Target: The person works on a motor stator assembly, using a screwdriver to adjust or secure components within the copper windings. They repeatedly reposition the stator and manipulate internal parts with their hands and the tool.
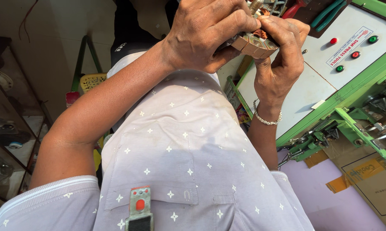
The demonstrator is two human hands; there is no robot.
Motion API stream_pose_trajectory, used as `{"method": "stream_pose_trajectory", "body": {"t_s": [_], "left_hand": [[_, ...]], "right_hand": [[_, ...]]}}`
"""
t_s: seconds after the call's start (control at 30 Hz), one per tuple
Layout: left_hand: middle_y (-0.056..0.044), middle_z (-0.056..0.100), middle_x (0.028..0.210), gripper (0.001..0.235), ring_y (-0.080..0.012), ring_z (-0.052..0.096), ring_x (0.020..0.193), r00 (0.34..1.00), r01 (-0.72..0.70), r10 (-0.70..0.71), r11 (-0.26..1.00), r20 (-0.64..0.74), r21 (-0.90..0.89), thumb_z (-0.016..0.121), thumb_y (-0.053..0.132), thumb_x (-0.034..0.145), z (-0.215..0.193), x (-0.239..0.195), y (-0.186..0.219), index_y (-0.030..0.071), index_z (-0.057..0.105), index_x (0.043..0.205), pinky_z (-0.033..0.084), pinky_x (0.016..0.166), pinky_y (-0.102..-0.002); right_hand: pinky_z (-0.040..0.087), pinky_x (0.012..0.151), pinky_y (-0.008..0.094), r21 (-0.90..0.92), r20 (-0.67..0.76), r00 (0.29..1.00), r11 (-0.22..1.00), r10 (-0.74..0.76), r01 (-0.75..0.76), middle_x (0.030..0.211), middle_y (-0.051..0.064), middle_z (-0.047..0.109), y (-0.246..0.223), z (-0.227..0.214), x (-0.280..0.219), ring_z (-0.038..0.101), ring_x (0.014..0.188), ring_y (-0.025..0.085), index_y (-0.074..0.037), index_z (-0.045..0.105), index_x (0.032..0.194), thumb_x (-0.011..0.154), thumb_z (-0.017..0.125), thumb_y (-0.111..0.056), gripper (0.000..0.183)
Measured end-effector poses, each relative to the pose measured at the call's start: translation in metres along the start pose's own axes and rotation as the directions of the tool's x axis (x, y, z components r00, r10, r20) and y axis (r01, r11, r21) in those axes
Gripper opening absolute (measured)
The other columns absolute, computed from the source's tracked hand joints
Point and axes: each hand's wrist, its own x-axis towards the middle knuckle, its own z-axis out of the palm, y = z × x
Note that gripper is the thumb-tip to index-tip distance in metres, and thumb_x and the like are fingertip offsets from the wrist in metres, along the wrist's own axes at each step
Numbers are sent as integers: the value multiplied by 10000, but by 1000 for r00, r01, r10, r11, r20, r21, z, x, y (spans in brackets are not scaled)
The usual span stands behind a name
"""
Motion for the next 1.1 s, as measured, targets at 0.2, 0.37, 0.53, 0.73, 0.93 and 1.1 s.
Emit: {"method": "stream_pose_trajectory", "body": {"t_s": [0.2,0.37,0.53,0.73,0.93,1.1], "left_hand": [[4,626,1113,377,-157,650,1001,1000,5,-5,1000,-6,18,851,245,863,1,-3,-1,135,623,1142,496,857,-348],[-9,619,1100,389,-169,648,1027,1000,-6,7,999,-29,36,843,254,849,3,-5,-2,147,624,1152,505,877,-361],[-24,608,1127,386,-182,648,1006,1000,-4,5,999,-29,42,845,257,835,4,-6,-3,134,627,1129,511,851,-354],[-33,596,1138,374,-193,639,1015,999,-6,9,999,-52,46,825,259,840,4,-5,0,123,611,1115,512,855,-358],[-23,590,1118,395,-198,632,1076,1000,17,-17,998,-17,53,816,237,821,1,-2,1,122,608,1137,476,886,-381],[10,586,1083,418,-181,622,1017,999,41,-40,997,-15,66,844,241,819,-1,-8,3,131,620,1156,460,848,-377]], "right_hand": [[491,1081,339,1,-15,1000,1000,-20,20,1311,61,695,2,3,0,552,1231,216,-56,690,1320,1039,719,-440,477],[481,1090,348,-44,-30,999,998,-38,36,1316,62,706,1,5,0,552,1233,219,-56,692,1314,1054,695,-456,477],[479,1087,348,-92,-39,998,995,-49,45,1320,54,702,-3,7,-2,548,1235,215,-68,683,1327,1061,642,-486,497],[466,1080,338,-140,-48,998,989,-47,39,1333,57,701,-6,8,-4,543,1206,215,-71,667,1338,1088,625,-476,478],[462,1087,322,-105,-37,999,994,-28,24,1383,56,700,-7,5,-3,555,1212,201,-47,674,1343,1054,622,-476,521],[456,1121,299,381,143,990,922,22,-76,1435,130,641,-6,-25,11,561,1284,188,20,613,1391,1093,678,-423,537]]}}
